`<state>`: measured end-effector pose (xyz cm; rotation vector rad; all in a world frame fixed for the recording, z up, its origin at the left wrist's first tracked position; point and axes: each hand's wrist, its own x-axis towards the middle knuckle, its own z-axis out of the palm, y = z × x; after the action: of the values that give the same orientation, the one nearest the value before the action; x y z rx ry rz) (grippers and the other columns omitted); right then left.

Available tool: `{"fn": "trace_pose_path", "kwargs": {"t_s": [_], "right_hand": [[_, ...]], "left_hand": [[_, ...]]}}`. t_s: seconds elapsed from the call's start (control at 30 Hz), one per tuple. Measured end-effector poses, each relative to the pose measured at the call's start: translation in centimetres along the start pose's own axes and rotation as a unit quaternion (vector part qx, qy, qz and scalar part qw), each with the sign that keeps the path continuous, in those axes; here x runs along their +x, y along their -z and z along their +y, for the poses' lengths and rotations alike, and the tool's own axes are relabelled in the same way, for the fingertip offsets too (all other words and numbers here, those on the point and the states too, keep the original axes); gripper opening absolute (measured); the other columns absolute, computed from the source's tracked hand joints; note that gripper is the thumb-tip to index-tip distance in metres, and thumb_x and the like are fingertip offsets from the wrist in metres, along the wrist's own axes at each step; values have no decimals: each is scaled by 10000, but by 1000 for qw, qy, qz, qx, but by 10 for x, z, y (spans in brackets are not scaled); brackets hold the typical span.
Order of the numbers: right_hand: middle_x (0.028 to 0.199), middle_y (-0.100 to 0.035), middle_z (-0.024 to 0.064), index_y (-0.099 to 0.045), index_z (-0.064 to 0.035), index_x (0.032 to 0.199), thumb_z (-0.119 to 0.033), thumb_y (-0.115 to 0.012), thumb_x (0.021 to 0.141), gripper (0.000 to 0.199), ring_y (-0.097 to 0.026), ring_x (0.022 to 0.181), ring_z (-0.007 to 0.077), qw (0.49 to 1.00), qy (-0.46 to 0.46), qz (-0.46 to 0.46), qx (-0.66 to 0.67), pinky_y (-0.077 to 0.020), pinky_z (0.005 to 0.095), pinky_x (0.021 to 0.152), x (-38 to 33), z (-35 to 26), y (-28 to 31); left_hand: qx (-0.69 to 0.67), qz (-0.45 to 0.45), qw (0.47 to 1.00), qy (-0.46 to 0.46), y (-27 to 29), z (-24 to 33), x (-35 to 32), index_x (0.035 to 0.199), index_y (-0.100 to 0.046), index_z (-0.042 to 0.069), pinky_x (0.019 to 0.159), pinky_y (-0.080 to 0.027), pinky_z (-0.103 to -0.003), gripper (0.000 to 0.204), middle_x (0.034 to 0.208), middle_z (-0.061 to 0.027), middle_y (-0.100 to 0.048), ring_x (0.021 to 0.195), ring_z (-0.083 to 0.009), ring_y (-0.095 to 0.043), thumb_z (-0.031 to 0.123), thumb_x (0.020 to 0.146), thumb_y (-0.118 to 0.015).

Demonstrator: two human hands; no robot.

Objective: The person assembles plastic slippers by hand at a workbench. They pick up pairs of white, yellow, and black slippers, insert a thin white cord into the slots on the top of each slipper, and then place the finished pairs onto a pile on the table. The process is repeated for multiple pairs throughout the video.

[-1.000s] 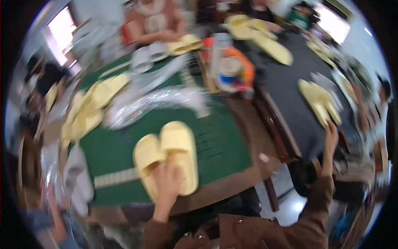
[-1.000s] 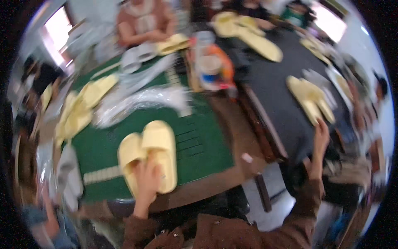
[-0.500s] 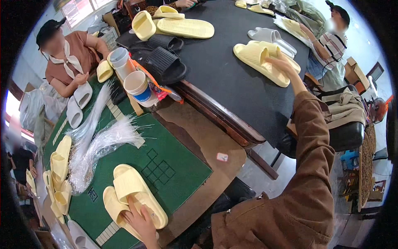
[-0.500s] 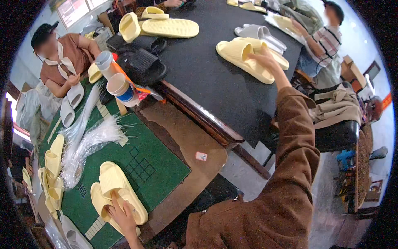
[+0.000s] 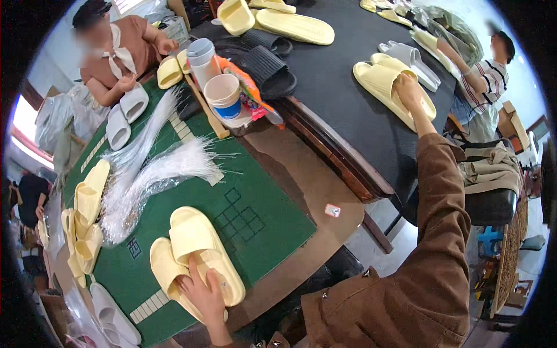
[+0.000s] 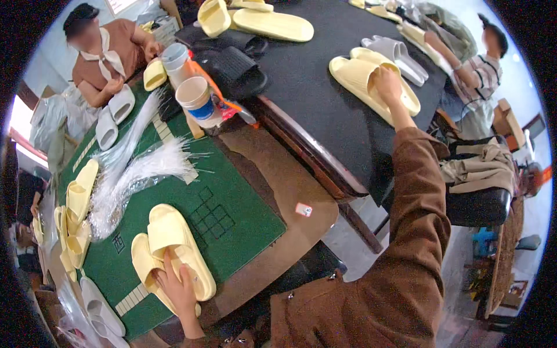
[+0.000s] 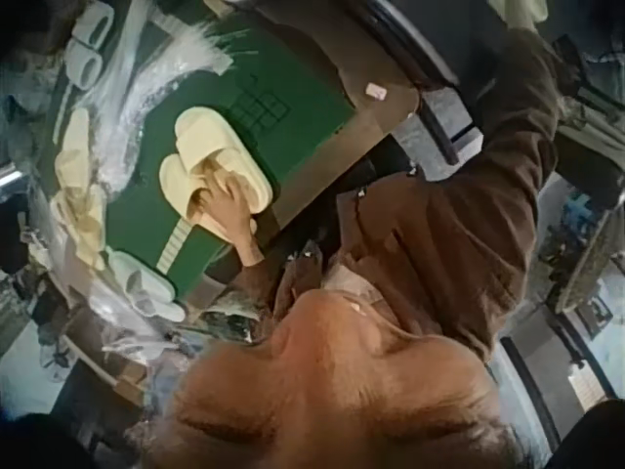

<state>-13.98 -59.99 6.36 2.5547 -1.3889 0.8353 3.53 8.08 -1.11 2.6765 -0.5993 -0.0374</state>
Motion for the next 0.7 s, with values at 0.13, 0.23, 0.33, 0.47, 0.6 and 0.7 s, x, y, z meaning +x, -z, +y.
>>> {"fn": "trace_pose_path", "kwargs": {"t_s": [0.13, 0.23, 0.33, 0.47, 0.6, 0.7], "right_hand": [[1061, -628, 206, -631, 10, 1008, -214, -562, 870, 272, -613, 998, 348, 998, 7, -33, 53, -473, 446, 859, -35, -9, 30], [1012, -633, 205, -618, 25, 1000, -139, -548, 872, 220, -630, 939, 331, 974, -67, -160, 145, -475, 412, 817, -88, -79, 79], [1036, -644, 202, -625, 29, 1021, -59, -542, 858, 203, -642, 947, 303, 955, 9, -207, 214, -484, 388, 799, -147, -92, 96], [1127, -634, 186, -636, 31, 1092, -26, -596, 817, 284, -625, 1028, 313, 897, 115, -242, 351, -490, 355, 854, -244, -206, 160], [1065, -600, 187, -647, 35, 1010, -25, -662, 775, 242, -600, 984, 341, 896, 182, -274, 297, -508, 379, 797, -290, -291, 162], [959, -586, 187, -622, 42, 895, -32, -650, 789, 133, -584, 865, 361, 902, 80, -287, 314, -478, 409, 732, -301, -328, 134]], "left_hand": [[38, 47, 996, -58, -7, 2, 1, 1414, -423, 79, 1062, -217, -566, 553, 1098, -299, -431, 1136, -505, -371, 265, 909, -547], [35, 67, 996, -57, 1, -4, -3, 1426, -418, 95, 1057, -216, -578, 555, 1082, -293, -434, 1143, -510, -373, 274, 914, -538], [-12, 39, 998, -56, -4, -5, -1, 1449, -387, 118, 1055, -223, -605, 560, 1108, -277, -461, 1162, -498, -399, 280, 927, -511], [32, 44, 996, -70, -4, -7, 1, 1410, -421, 92, 1007, -301, -606, 538, 1135, -256, -468, 1143, -477, -429, 193, 894, -539], [58, 82, 991, -85, 15, -20, -13, 1387, -449, 78, 1049, -293, -545, 489, 1194, -276, -452, 1207, -496, -385, 131, 903, -505], [36, 59, 995, -70, 19, -27, -23, 1378, -463, 71, 1064, -273, -550, 477, 1237, -271, -445, 1223, -474, -377, 133, 906, -499]]}}
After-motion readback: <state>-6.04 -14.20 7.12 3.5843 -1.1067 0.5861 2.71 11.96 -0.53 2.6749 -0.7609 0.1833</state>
